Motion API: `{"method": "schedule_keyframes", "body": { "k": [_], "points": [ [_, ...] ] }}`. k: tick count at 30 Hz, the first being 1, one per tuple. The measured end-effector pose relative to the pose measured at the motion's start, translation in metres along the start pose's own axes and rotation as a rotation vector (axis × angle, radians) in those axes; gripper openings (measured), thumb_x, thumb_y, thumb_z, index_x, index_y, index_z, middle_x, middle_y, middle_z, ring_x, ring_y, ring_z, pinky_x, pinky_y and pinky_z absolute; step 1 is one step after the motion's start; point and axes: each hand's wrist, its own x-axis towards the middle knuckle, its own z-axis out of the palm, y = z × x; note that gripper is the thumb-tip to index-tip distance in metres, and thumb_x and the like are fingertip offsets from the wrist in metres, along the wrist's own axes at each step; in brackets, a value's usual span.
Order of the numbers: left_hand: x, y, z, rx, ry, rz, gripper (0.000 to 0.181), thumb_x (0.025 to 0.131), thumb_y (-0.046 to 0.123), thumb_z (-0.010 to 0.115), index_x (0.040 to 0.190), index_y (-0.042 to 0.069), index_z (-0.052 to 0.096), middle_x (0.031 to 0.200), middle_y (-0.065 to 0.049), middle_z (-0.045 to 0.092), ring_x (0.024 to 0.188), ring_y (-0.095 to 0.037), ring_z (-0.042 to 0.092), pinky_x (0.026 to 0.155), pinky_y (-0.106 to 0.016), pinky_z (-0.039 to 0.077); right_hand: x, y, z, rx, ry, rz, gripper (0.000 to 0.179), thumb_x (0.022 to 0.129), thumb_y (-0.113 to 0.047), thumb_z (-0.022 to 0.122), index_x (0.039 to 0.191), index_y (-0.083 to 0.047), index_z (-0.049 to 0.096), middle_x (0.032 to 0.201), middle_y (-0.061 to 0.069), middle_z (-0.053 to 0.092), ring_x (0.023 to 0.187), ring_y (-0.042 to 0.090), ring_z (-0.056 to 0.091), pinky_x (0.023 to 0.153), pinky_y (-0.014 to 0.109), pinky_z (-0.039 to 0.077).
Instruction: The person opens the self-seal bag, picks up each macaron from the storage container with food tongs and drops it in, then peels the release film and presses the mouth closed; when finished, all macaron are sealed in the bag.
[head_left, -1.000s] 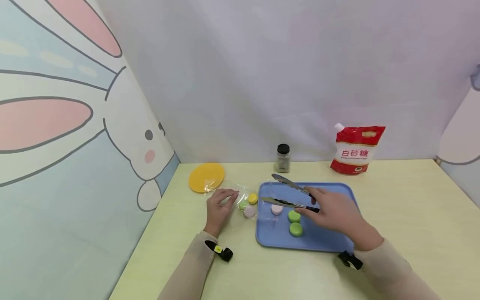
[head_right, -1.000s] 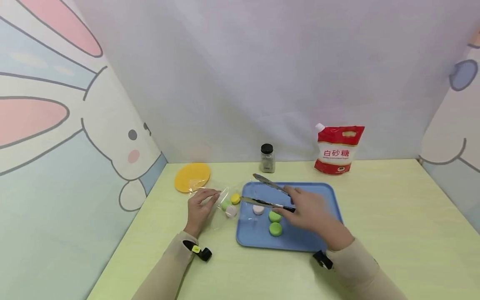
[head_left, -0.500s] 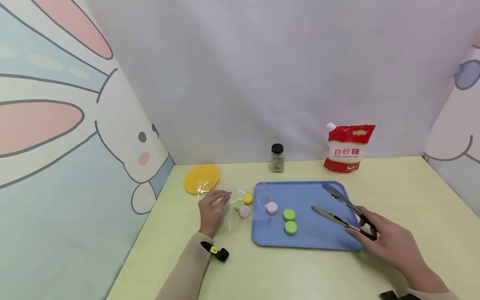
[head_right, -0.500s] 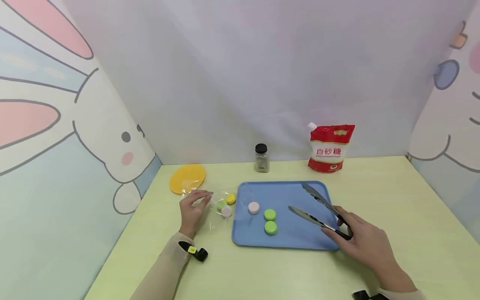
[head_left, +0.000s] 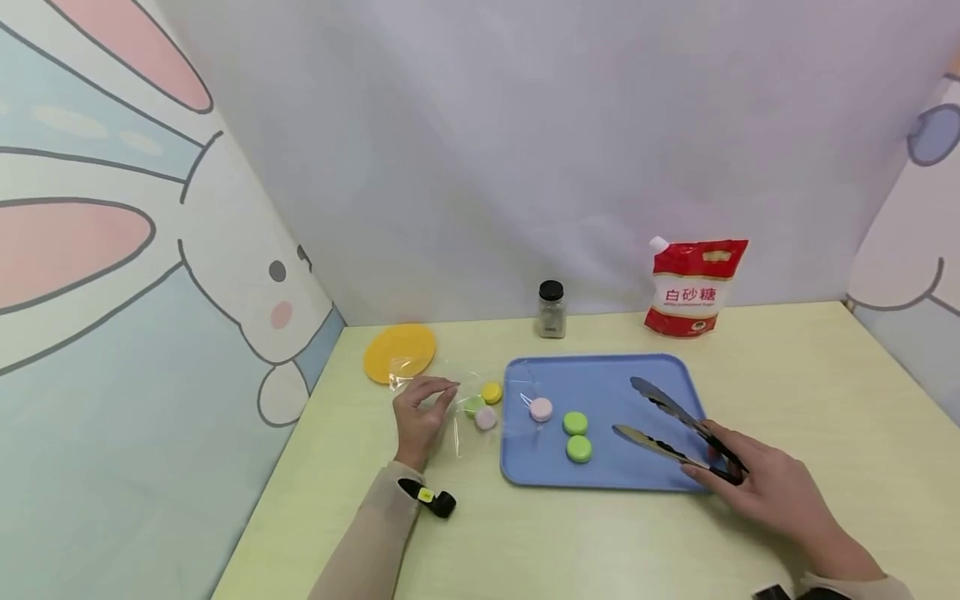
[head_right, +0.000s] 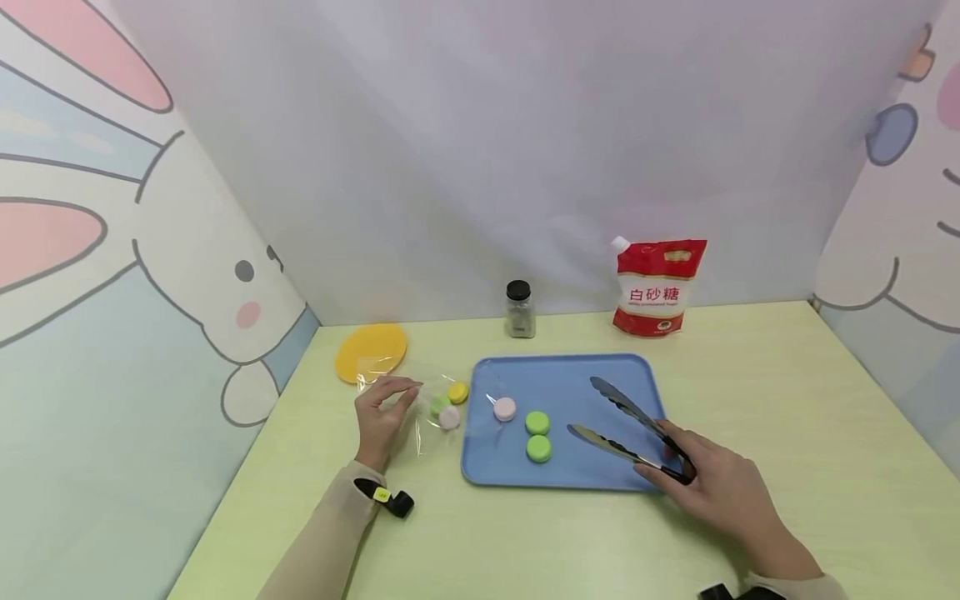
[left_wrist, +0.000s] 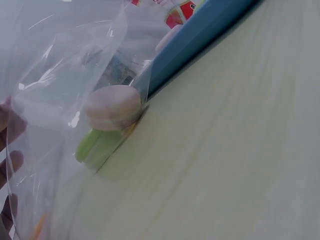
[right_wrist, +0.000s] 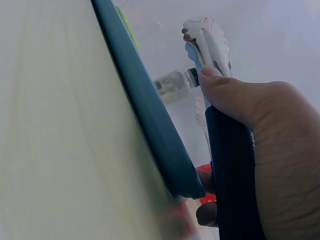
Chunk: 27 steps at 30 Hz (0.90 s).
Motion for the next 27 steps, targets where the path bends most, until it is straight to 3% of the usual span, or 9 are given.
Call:
{"method": "schedule_keyframes", "body": {
  "k": [9,15,22,27],
  "points": [
    [-0.003,0.005,-0.003,0.05,-0.004,-0.009,0.008,0.08,-0.011,0.078,0.086,-0.006,0.076,0.085,-0.019,0.073,0.081,-0.031,0.068,0.085,-0.021,0.052,-0.001,-0.001,0.002,-0.029,-0.003,0.014,0.066,0.07,-0.052,0.088,0.123,-0.019,0.065,0.069,-0.019,0.042,0.058,-0.001,0.036,0.053,0.025,0.029],
    [-0.003,0.003,0.0,0.043,-0.005,-0.006,0.009,0.079,-0.012,0.078,0.085,-0.006,0.076,0.085,-0.019,0.073,0.081,-0.032,0.068,0.085,-0.021,0.052,0.0,-0.013,0.0,-0.082,-0.015,0.032,0.069,0.064,-0.062,0.087,0.116,-0.021,0.068,0.073,-0.019,0.051,0.055,0.0,0.035,0.048,0.025,0.03],
    [0.001,0.001,0.004,0.056,-0.022,0.009,0.009,0.079,-0.012,0.078,0.084,-0.005,0.075,0.085,-0.017,0.073,0.081,-0.032,0.068,0.086,-0.025,0.052,0.003,-0.036,-0.001,-0.107,-0.125,0.127,0.07,0.067,-0.072,0.08,0.113,-0.022,0.064,0.076,-0.015,0.052,0.054,0.004,0.036,0.046,0.028,0.03],
    [0.001,0.001,0.005,0.079,-0.023,-0.004,0.008,0.079,-0.012,0.078,0.084,-0.005,0.075,0.084,-0.016,0.073,0.081,-0.032,0.068,0.099,-0.03,0.049,0.001,-0.052,0.002,-0.134,-0.169,0.132,0.077,0.067,-0.076,0.077,0.119,-0.021,0.065,0.085,-0.012,0.061,0.056,0.008,0.042,0.044,0.03,0.033]
  ]
}}
